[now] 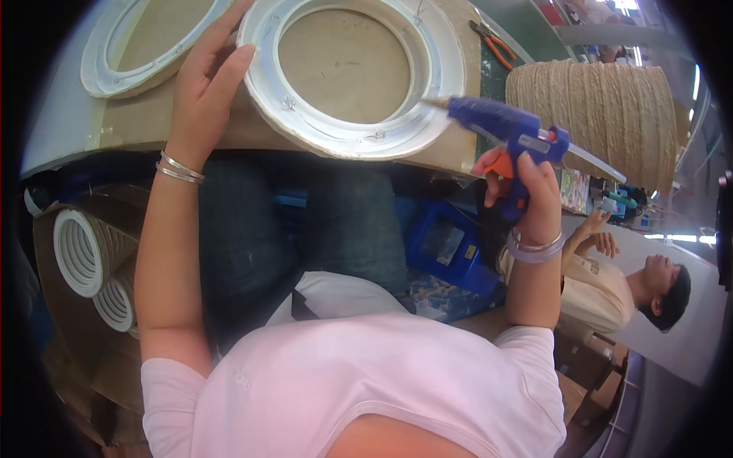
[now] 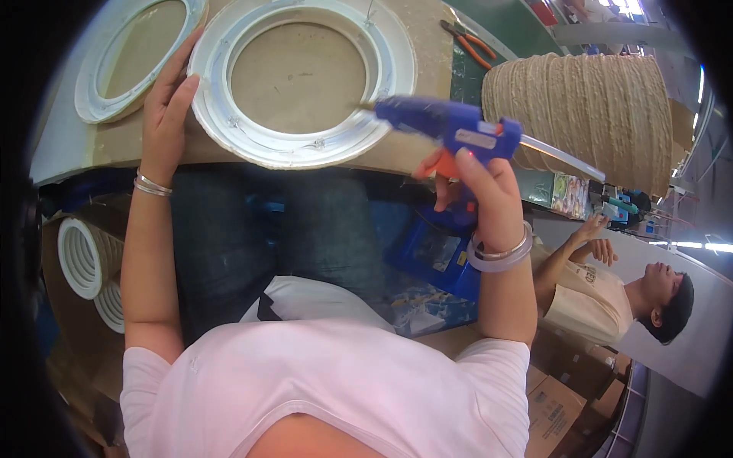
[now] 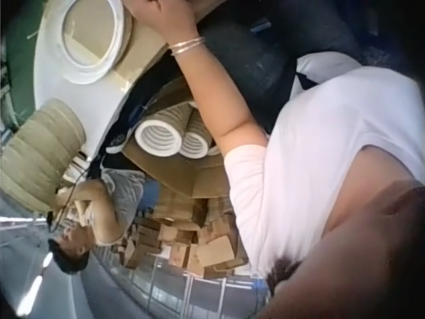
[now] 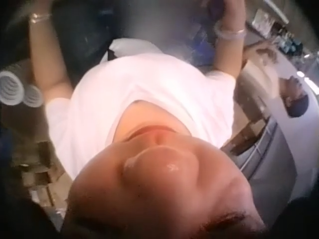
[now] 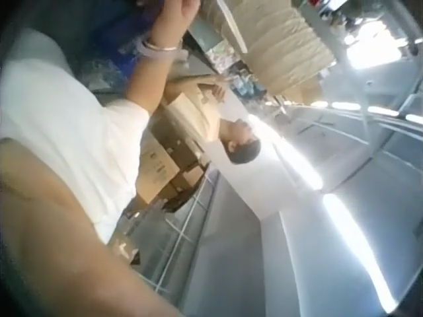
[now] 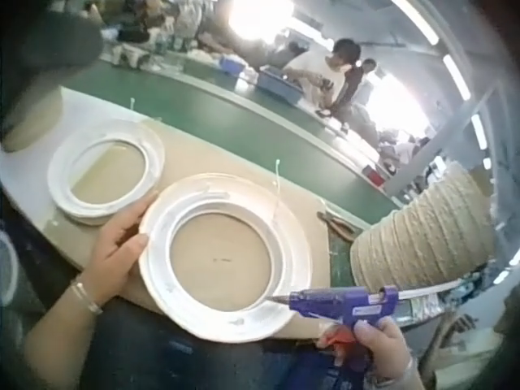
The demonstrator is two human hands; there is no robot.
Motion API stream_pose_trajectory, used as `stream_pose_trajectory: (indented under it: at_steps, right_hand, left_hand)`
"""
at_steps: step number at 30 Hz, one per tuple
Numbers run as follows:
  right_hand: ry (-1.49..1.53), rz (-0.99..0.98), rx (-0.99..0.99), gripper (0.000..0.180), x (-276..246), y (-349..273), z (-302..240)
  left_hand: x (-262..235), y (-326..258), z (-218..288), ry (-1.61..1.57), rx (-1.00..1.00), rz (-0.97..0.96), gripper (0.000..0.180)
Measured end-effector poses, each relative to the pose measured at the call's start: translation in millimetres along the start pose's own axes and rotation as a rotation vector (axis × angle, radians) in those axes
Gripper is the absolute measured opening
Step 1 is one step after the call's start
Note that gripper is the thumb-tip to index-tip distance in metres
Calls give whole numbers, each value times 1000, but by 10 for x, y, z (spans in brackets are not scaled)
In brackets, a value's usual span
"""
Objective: Assembling circular light fixtures by applying glue with a hot glue gun and stacking them.
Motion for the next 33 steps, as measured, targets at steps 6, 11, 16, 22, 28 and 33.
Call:
stream_pose_trajectory:
  at_steps: [6,11,16,22,28,33]
  right_hand:
    - [-80,-73,-12,24,98,-44,-8]
    - [-130,-82,-3,27,120,-28,-51]
    - [-165,-60,28,26,130,-13,-91]
    - [-112,-15,-11,31,28,-89,-72]
    - [203,125,-163,34,-103,-184,221]
    - [470,362,-232,34,-181,-82,507]
  left_hand:
    - [10,-17,64,14,5,3,43]
    - [109,-20,305,-54,-122,43,46]
    - [104,-22,284,-82,-139,41,46]
    - [-30,-31,17,21,-3,0,44]
    - [-34,-10,8,414,249,65,39]
    - [17,-10,30,259,-20,121,36]
Point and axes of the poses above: each hand's wrist, its own y-axis towards the middle knuckle, its own x-axis out of the palm, z = x × y, the point moved 1 cm from there along y, towards the middle knuckle, and after that the axes turned 7 degrees about -y, right-handed, at the moved point
